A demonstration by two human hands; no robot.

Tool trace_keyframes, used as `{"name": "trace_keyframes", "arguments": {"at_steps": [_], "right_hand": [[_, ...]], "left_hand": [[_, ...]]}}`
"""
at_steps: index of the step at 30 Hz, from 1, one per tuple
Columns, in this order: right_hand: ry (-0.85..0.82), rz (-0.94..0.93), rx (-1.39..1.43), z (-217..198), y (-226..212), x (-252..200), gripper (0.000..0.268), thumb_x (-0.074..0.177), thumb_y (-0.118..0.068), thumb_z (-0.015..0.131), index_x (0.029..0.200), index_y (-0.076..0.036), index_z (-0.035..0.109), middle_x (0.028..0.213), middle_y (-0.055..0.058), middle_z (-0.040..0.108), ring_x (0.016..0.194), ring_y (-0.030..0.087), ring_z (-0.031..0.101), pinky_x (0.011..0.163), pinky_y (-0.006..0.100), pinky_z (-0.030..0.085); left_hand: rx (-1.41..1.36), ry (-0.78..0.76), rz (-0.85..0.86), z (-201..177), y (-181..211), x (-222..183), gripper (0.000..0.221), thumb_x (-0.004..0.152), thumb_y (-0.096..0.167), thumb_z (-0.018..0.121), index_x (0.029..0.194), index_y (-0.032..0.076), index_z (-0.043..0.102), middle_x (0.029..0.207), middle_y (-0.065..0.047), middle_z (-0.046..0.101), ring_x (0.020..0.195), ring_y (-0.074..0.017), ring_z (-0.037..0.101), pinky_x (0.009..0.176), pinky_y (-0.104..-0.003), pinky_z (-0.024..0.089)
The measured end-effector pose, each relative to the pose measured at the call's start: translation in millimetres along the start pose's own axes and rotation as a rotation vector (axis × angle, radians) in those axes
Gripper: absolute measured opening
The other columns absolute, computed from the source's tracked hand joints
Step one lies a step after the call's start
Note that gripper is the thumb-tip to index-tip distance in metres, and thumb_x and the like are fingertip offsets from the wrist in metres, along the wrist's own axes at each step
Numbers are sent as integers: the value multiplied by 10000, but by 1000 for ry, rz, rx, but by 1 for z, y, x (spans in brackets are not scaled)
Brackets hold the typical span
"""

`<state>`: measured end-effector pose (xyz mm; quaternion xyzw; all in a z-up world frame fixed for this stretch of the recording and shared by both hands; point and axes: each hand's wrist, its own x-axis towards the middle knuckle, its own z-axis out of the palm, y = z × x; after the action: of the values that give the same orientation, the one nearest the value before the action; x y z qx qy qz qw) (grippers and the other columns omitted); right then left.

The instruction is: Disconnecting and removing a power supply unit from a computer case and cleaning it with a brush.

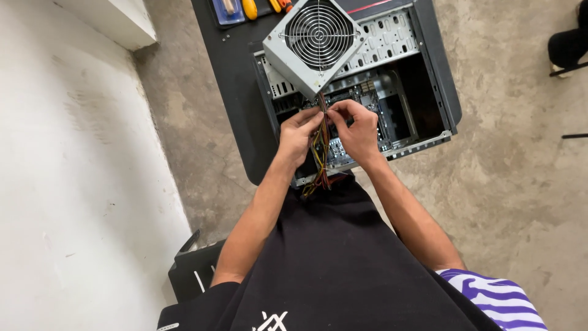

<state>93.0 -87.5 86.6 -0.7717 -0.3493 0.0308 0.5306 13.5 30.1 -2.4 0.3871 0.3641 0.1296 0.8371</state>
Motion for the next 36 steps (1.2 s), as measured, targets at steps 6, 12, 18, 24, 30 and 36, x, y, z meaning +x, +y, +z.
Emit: {"name": "trace_keyframes", "arguments": {"at_steps": [6, 12, 18, 24, 30, 36], "right_hand": [[-34, 105, 194, -7, -8, 0, 162, 969, -6, 715, 1094, -101, 755, 882, 35, 777, 787, 127, 749, 707, 246, 519], [-48, 145, 141, -9, -2, 3, 99, 954, -95, 796, 1047, -128, 799, 864, 22, 759, 798, 107, 716, 676, 230, 535], [-206, 35, 66, -17, 7, 30, 130, 936, -12, 760, 1065, -24, 754, 808, 118, 702, 731, 217, 674, 627, 359, 544], [-546, -662, -465, -46, -31, 71, 241, 920, -47, 840, 1109, -73, 693, 1123, 97, 638, 884, 234, 622, 812, 378, 519], [-609, -1088, -782, -47, -6, 81, 73, 1007, -206, 747, 1027, -168, 687, 956, -28, 646, 857, 175, 602, 837, 356, 450], [-759, -81, -682, -24, -30, 86, 328, 1052, -390, 629, 908, -97, 655, 720, 25, 700, 689, 251, 651, 725, 456, 485]], "left_hand": [[-104, 18, -70, 8, 7, -5, 362, 791, 163, 933, 1104, 59, 784, 936, -93, 780, 795, -215, 765, 571, -349, 651], [-154, -64, -90, 2, -1, 3, 332, 841, 148, 895, 1146, 76, 786, 990, -122, 789, 878, -242, 778, 694, -402, 672], [-220, -161, -95, 5, -1, -2, 374, 915, 129, 833, 1253, 22, 716, 1059, -147, 775, 925, -241, 768, 766, -408, 663], [-356, -246, -191, 10, 18, -13, 277, 985, 61, 666, 1258, 12, 680, 871, -122, 699, 770, -214, 694, 691, -364, 637], [-362, -323, -120, 8, 12, -10, 300, 990, 66, 664, 1281, -7, 659, 826, -109, 673, 717, -215, 673, 640, -370, 629], [-359, -286, -128, 8, 15, -14, 333, 965, 59, 696, 1296, 26, 674, 907, -91, 714, 843, -189, 704, 673, -352, 625]]}}
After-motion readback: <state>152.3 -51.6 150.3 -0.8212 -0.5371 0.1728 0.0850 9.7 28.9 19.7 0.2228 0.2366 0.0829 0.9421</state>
